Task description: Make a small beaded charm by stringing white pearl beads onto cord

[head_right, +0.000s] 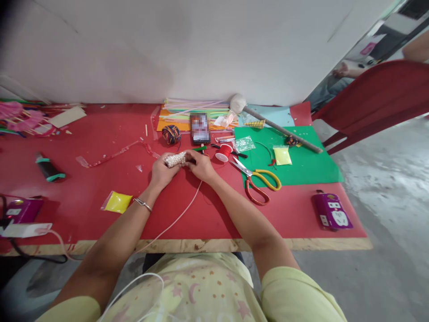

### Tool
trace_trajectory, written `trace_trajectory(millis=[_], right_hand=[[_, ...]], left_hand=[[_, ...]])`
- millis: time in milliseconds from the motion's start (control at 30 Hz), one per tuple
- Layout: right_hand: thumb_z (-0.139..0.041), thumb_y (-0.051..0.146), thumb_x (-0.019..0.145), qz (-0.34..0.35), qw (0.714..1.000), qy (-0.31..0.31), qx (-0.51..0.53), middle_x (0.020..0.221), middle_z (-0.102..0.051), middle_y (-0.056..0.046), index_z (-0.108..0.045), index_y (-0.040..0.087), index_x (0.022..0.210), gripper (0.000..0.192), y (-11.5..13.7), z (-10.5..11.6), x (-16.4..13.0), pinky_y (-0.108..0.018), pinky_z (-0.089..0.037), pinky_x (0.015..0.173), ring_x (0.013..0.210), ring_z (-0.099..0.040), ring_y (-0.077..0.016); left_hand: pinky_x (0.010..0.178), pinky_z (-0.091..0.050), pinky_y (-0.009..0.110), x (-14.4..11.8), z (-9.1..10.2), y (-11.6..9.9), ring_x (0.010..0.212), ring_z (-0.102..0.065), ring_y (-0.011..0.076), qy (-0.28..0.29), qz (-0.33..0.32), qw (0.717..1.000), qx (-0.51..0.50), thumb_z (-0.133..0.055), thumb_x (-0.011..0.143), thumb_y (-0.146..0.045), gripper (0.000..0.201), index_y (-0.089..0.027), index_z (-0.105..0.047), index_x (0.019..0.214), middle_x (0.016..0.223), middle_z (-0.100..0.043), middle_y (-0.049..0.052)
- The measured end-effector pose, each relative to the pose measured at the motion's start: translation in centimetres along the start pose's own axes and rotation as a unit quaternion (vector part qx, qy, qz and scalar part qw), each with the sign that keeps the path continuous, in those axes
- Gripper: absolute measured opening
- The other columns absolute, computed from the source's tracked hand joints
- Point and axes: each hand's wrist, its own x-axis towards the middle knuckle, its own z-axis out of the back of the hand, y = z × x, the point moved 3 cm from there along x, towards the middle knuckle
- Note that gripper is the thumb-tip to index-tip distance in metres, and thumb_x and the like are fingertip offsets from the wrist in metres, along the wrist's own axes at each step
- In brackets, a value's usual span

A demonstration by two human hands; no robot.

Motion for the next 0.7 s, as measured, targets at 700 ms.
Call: trace_trajectory(millis=[700], right_hand=[[-0.063, 0.024, 0.085, 0.014, 1.0, -0.026, -0.01, 0.099, -0.073, -0.004, -0.065, 0.02, 0.112, 0.027, 0.55, -0.12, -0.18, -0.03, -0.052, 0.087, 0.091, -0.068, -0.0186]], left_hand=[[0.075, -0.048, 0.028, 0.14, -0.05, 0.07, 0.08, -0.064, 0.0197, 0.016, -0.013, 1.0, -0.021, -0.074, 0.075, -0.036, 0.028, -0.021, -0.07, 0.099, 0.089, -0.073, 0.002]])
